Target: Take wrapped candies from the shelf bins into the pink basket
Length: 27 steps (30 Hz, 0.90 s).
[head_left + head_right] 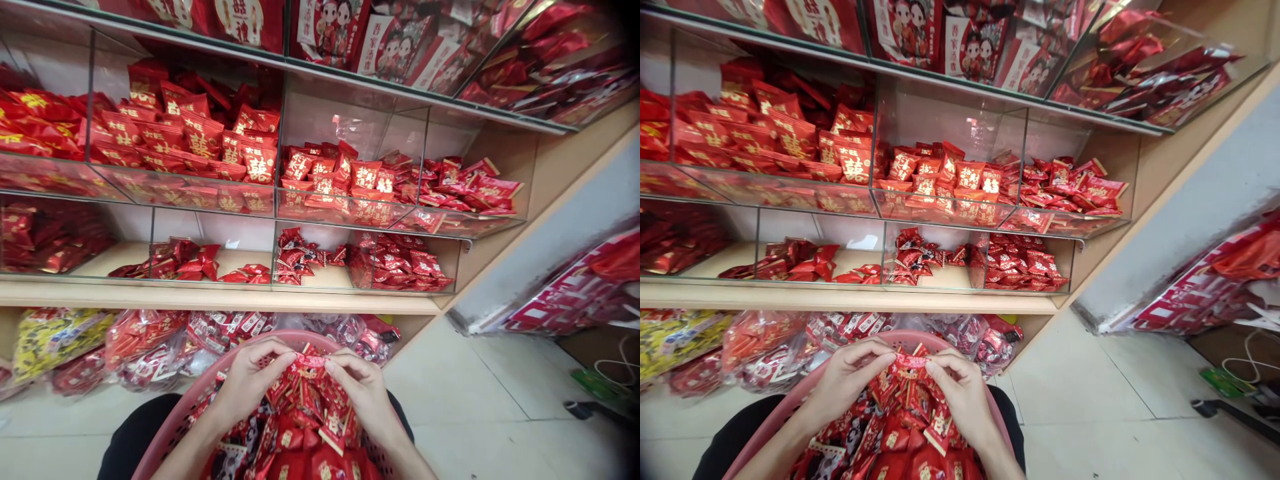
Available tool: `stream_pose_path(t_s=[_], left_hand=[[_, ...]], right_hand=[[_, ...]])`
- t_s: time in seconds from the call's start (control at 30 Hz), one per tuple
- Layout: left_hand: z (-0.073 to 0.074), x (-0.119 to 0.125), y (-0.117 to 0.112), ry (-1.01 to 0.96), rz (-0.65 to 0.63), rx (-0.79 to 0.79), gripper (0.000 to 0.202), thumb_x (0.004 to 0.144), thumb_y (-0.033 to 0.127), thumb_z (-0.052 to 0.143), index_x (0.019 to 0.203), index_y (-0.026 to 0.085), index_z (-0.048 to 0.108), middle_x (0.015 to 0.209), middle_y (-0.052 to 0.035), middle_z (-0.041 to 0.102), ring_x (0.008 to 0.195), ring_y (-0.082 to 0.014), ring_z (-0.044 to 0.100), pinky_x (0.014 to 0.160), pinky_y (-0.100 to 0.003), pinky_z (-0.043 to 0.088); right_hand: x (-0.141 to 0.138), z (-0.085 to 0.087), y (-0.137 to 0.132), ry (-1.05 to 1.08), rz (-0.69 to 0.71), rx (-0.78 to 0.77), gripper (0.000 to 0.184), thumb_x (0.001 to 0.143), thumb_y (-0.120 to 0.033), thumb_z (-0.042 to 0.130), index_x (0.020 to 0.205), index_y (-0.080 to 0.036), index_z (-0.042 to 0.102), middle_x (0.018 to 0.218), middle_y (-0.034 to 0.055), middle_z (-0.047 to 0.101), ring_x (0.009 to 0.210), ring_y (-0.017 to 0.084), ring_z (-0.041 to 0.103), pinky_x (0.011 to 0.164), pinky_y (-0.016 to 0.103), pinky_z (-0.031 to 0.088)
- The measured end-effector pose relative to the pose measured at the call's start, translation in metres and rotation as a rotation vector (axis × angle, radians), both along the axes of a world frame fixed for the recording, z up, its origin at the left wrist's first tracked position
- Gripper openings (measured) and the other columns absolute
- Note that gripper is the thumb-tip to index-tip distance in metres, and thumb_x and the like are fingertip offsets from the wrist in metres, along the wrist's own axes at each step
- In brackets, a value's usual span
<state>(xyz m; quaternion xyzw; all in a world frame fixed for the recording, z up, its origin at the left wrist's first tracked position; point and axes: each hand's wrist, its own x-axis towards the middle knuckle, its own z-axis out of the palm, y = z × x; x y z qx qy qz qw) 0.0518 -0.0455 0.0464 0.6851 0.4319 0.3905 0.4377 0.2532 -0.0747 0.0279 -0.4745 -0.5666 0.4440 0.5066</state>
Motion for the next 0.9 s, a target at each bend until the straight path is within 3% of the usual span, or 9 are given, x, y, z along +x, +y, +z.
stream_pose_path(t_s=[0.23, 0.4, 0.6, 0.77, 0.9], left_hand=[[-0.016, 0.008, -0.001, -0.087, -0.044, -0.158, 0.026, 0.078, 0.041, 0.055, 0.084, 0.016, 0.059, 0.078, -0.0004, 0.065, 0.073, -0.0123, 0.059, 0.067, -0.021, 0.045], [-0.018, 0.016, -0.003, -0.165, -0.081, -0.271, 0.026, 0.077, 0.042, 0.057, 0.076, 0.016, 0.051, 0.066, 0.0007, 0.063, 0.066, -0.0127, 0.062, 0.062, -0.022, 0.044], [-0.027, 0.016, -0.002, -0.148, -0.124, -0.451, 0.032, 0.072, 0.044, 0.061, 0.083, 0.017, 0.047, 0.06, 0.0035, 0.06, 0.06, -0.0143, 0.063, 0.056, -0.022, 0.044], [-0.04, 0.025, -0.01, -0.053, -0.094, -0.442, 0.033, 0.076, 0.037, 0.055, 0.101, 0.021, 0.041, 0.055, 0.0087, 0.05, 0.054, -0.013, 0.061, 0.05, -0.019, 0.037], [-0.047, 0.031, -0.017, 0.123, -0.096, -0.315, 0.015, 0.081, 0.034, 0.047, 0.087, 0.02, 0.047, 0.058, 0.0072, 0.046, 0.054, -0.0099, 0.053, 0.053, -0.019, 0.035]], right_hand=[[0.005, -0.007, 0.0, 0.167, -0.044, -0.172, 0.019, 0.074, -0.038, 0.066, 0.08, -0.021, 0.07, 0.082, 0.0024, 0.067, 0.076, 0.016, 0.057, 0.072, 0.028, 0.046], [0.01, -0.011, 0.002, 0.178, -0.047, -0.224, 0.025, 0.073, -0.042, 0.065, 0.081, -0.019, 0.069, 0.073, 0.0007, 0.066, 0.067, 0.014, 0.057, 0.066, 0.026, 0.046], [0.018, -0.014, 0.012, 0.188, -0.216, -0.168, 0.041, 0.072, -0.046, 0.065, 0.105, -0.022, 0.062, 0.1, 0.0059, 0.066, 0.086, 0.018, 0.06, 0.073, 0.03, 0.048], [0.024, -0.016, 0.015, 0.25, -0.244, -0.155, 0.041, 0.074, -0.043, 0.064, 0.107, -0.021, 0.057, 0.098, 0.0064, 0.066, 0.08, 0.016, 0.06, 0.072, 0.03, 0.049], [0.024, -0.017, 0.015, 0.264, -0.233, -0.136, 0.042, 0.073, -0.042, 0.065, 0.109, -0.021, 0.055, 0.095, 0.005, 0.066, 0.076, 0.015, 0.06, 0.07, 0.029, 0.049]])
